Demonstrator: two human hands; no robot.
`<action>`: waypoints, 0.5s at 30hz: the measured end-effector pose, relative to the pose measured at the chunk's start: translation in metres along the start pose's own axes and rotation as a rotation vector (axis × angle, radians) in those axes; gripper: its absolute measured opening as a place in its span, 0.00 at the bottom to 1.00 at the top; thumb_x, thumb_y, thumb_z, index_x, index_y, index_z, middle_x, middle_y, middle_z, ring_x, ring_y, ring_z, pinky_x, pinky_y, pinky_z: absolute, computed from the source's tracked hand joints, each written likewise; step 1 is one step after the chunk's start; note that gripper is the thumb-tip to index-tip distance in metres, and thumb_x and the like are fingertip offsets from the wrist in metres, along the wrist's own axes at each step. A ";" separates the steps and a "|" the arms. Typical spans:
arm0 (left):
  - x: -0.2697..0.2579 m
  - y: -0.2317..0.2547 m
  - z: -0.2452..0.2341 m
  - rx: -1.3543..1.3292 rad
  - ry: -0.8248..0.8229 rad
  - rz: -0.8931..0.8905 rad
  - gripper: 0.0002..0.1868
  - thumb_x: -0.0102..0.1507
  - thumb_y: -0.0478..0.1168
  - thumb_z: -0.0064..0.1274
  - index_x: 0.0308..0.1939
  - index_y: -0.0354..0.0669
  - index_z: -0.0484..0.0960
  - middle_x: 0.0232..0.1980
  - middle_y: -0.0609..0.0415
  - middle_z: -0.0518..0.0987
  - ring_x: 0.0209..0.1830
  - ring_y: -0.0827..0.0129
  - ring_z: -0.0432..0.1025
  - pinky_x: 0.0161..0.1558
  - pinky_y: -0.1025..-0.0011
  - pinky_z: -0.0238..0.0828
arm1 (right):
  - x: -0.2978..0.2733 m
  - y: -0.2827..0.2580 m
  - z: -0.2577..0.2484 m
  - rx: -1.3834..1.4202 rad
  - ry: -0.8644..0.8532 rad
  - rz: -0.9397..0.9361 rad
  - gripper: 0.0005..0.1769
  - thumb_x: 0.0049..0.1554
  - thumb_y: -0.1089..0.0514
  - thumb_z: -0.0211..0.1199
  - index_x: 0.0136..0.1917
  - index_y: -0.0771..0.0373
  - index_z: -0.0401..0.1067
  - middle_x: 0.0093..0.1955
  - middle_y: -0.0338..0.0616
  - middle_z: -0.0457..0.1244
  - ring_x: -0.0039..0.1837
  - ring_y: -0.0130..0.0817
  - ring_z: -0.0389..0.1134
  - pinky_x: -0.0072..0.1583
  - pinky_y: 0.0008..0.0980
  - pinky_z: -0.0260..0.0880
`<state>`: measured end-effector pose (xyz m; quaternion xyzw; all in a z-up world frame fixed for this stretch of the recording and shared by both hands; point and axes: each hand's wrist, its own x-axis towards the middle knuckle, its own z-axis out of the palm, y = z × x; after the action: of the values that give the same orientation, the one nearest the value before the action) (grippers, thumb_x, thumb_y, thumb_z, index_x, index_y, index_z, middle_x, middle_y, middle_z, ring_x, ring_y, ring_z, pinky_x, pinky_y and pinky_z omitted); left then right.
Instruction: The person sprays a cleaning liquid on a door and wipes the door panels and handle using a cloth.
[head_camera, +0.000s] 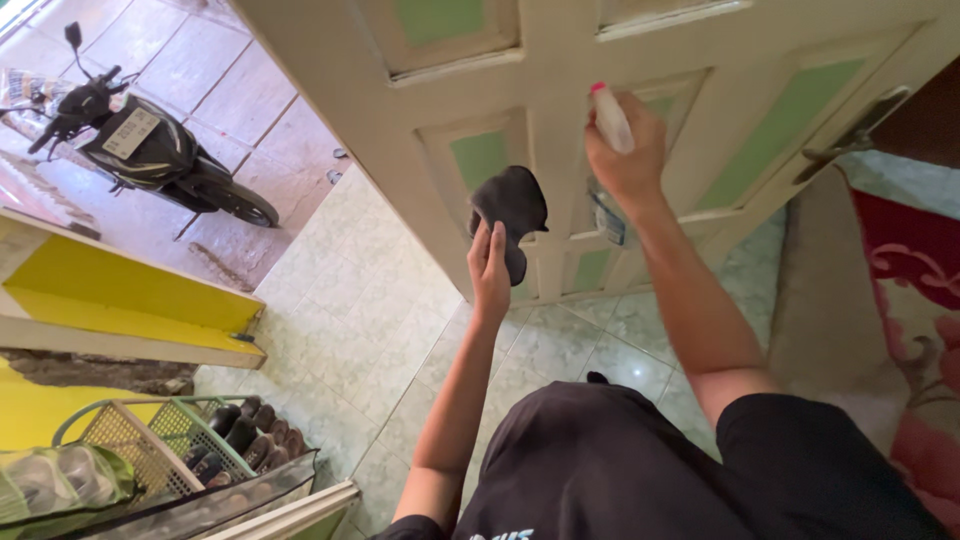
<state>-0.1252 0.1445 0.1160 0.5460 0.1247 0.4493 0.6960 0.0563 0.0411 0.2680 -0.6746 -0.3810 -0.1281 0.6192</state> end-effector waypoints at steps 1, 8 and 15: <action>0.002 0.000 -0.003 -0.004 0.013 0.007 0.22 0.74 0.39 0.44 0.69 0.27 0.71 0.57 0.60 0.78 0.56 0.79 0.68 0.61 0.81 0.62 | -0.004 0.002 0.005 -0.019 0.004 -0.040 0.02 0.57 0.66 0.64 0.43 0.66 0.72 0.36 0.42 0.64 0.39 0.28 0.66 0.42 0.32 0.66; 0.007 0.004 -0.027 -0.077 0.113 -0.003 0.21 0.76 0.39 0.45 0.68 0.26 0.75 0.52 0.58 0.78 0.48 0.78 0.68 0.52 0.80 0.64 | -0.031 -0.017 0.045 0.074 -0.067 0.027 0.03 0.55 0.65 0.64 0.43 0.66 0.72 0.36 0.44 0.65 0.40 0.29 0.66 0.43 0.32 0.66; 0.000 0.008 -0.050 -0.081 0.224 -0.021 0.20 0.73 0.40 0.45 0.64 0.29 0.75 0.53 0.61 0.79 0.52 0.81 0.71 0.56 0.81 0.67 | -0.046 -0.036 0.080 0.163 -0.201 0.025 0.04 0.53 0.66 0.63 0.43 0.66 0.73 0.36 0.44 0.66 0.40 0.28 0.68 0.44 0.30 0.68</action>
<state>-0.1625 0.1766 0.1046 0.4623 0.1891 0.5048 0.7040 -0.0229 0.0970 0.2493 -0.6361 -0.4420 -0.0208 0.6321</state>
